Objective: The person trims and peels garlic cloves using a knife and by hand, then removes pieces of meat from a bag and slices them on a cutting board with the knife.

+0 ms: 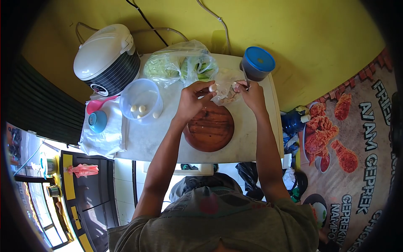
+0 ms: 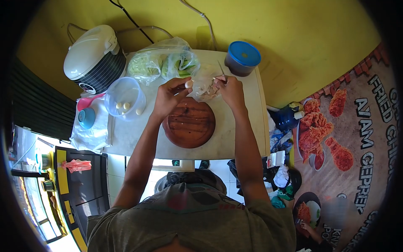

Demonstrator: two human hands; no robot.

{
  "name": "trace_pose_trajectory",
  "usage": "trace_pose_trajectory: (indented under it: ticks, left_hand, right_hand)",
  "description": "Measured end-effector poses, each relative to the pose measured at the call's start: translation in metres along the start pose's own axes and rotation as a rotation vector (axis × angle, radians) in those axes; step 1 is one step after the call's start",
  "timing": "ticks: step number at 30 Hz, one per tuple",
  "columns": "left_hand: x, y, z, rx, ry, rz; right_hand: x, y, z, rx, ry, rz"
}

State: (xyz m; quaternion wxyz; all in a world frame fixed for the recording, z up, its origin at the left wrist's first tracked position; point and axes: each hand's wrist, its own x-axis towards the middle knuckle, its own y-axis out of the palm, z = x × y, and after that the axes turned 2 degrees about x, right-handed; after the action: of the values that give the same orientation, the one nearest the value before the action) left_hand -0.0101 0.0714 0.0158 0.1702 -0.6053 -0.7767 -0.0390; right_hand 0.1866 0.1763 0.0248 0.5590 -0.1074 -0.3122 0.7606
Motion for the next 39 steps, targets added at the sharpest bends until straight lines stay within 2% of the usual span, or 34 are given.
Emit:
trace_pose_trajectory:
  ticks: [4, 6, 10, 14, 17, 19, 23, 25, 28, 32, 39]
  left_hand:
    - [-0.012, -0.005, 0.006, -0.167, -0.092, -0.037]
    - [-0.020, -0.007, 0.004, -0.318, -0.206, -0.040]
    - [-0.029, -0.011, 0.003, -0.332, -0.202, -0.070]
    - [-0.032, -0.014, 0.006, -0.396, -0.256, -0.074]
    - [-0.035, -0.013, 0.005, -0.413, -0.278, -0.089]
    - [-0.037, -0.013, 0.006, -0.411, -0.286, -0.104]
    - [-0.040, -0.013, 0.006, -0.499, -0.254, -0.133]
    - [-0.043, -0.013, 0.004, -0.529, -0.234, -0.139]
    - [-0.045, -0.013, -0.003, -0.507, -0.244, -0.103]
    - [-0.049, -0.012, -0.006, -0.515, -0.231, -0.091]
    - [-0.051, -0.005, -0.003, -0.538, -0.201, -0.152]
  right_hand:
    - [0.003, 0.008, -0.005, -0.128, -0.082, -0.062]
    - [0.004, 0.013, -0.009, -0.155, -0.087, -0.091]
    - [0.001, 0.018, -0.011, -0.196, -0.114, -0.153]
    - [0.003, 0.015, -0.009, -0.177, -0.066, -0.104]
    - [-0.002, 0.016, -0.005, -0.176, -0.121, -0.110]
    - [-0.010, 0.013, 0.017, -0.150, 0.070, -0.067]
    - [-0.034, 0.005, 0.045, 0.018, 0.033, 0.122]
    - [-0.050, 0.016, 0.059, 0.145, -0.096, 0.283]
    - [-0.056, 0.031, 0.062, 0.083, -0.127, 0.375]
    - [-0.054, 0.052, 0.046, 0.207, -0.286, 0.289]
    - [-0.055, 0.053, 0.054, 0.252, -0.290, 0.306]
